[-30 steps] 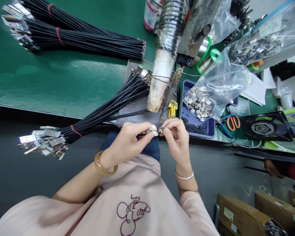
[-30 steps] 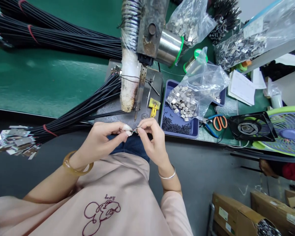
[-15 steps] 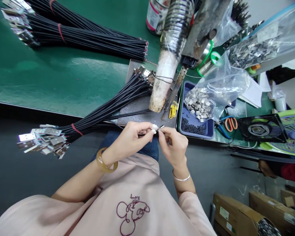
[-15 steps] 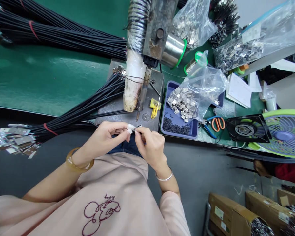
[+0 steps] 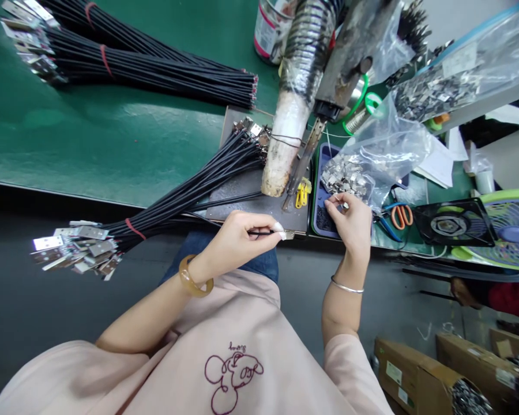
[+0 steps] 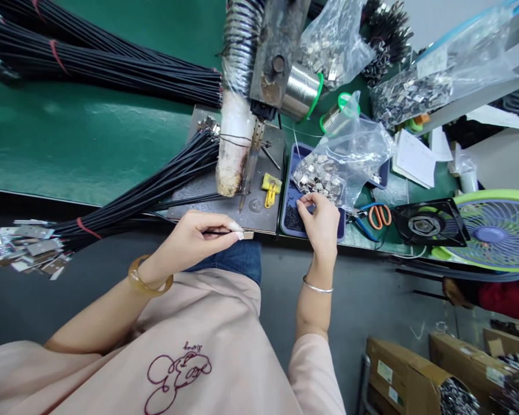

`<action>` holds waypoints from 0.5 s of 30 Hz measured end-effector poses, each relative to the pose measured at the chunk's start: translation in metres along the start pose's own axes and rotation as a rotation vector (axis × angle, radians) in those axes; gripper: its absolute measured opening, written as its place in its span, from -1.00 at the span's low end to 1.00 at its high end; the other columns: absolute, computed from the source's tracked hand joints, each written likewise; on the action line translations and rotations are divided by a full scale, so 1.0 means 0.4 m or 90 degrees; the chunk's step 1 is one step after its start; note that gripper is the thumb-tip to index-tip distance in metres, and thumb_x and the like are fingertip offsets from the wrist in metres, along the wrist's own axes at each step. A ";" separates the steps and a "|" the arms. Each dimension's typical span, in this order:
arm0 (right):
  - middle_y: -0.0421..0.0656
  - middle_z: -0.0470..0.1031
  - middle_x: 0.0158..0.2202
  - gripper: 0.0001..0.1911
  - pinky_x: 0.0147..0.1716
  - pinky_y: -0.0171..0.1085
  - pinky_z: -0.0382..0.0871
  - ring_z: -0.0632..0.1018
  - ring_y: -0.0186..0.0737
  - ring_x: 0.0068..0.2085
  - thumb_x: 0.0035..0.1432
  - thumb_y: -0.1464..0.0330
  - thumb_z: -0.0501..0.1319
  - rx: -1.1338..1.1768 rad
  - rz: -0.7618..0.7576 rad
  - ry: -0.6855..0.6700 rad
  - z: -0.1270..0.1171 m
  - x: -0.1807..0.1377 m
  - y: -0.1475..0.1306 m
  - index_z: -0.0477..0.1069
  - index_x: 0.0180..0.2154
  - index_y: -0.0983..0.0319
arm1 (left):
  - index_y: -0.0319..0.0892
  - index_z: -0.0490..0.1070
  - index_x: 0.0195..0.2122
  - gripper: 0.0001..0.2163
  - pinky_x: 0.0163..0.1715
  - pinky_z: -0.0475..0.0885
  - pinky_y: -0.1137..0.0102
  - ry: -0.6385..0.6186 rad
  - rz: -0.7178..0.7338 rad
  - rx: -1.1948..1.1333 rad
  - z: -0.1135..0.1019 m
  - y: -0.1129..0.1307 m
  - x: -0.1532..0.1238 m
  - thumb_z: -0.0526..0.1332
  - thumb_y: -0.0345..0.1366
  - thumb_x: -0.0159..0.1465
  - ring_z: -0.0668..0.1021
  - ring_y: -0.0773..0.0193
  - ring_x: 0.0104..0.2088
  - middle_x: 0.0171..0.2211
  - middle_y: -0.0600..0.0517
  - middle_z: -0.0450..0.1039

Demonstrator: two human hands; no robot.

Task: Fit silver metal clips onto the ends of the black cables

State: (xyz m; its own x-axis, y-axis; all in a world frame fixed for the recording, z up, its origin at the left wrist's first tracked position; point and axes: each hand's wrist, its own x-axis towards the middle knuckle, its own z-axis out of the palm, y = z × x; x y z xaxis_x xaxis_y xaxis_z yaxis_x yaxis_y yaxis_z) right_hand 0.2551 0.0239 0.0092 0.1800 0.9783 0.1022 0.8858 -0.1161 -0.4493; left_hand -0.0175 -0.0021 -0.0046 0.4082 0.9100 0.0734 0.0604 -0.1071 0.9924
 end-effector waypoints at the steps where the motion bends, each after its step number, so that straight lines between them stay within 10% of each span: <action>1: -0.22 0.53 -0.43 -0.86 -0.40 -0.28 0.16 0.25 -0.40 -0.55 0.12 0.29 0.28 0.002 0.005 -0.026 0.002 0.005 -0.001 0.51 -0.37 0.23 | -0.27 0.59 -0.43 -0.83 -0.56 0.23 0.52 0.003 -0.011 -0.007 0.002 -0.002 0.002 0.28 -0.33 0.25 0.36 0.44 -0.55 -0.55 0.08 0.47; 10: -0.23 0.55 -0.39 -0.85 -0.61 -0.33 -0.03 0.12 -0.50 -0.63 0.19 0.28 0.29 0.297 0.011 0.168 0.016 -0.120 -0.106 0.44 -0.37 0.21 | -0.27 0.54 -0.35 -0.87 -0.45 0.39 0.51 0.082 -0.064 -0.017 0.007 -0.002 0.012 0.25 -0.32 0.23 0.45 0.40 -0.53 -0.55 0.08 0.45; 15: -0.21 0.58 -0.32 -0.85 -0.65 -0.35 0.02 0.18 -0.50 -0.62 0.20 0.25 0.33 0.435 -0.016 -0.001 0.059 -0.187 -0.168 0.53 -0.29 0.19 | -0.23 0.47 -0.41 -0.93 -0.44 0.44 0.52 0.120 -0.079 -0.027 0.013 -0.004 0.013 0.28 -0.34 0.18 0.50 0.39 -0.50 -0.51 0.06 0.49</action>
State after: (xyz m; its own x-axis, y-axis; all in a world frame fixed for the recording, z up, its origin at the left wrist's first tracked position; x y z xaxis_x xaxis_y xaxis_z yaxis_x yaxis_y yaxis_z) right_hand 0.1721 -0.0373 0.0109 0.1614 0.9797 0.1191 0.4214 0.0407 -0.9060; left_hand -0.0106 0.0008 -0.0063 0.2225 0.9743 -0.0357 0.0593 0.0230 0.9980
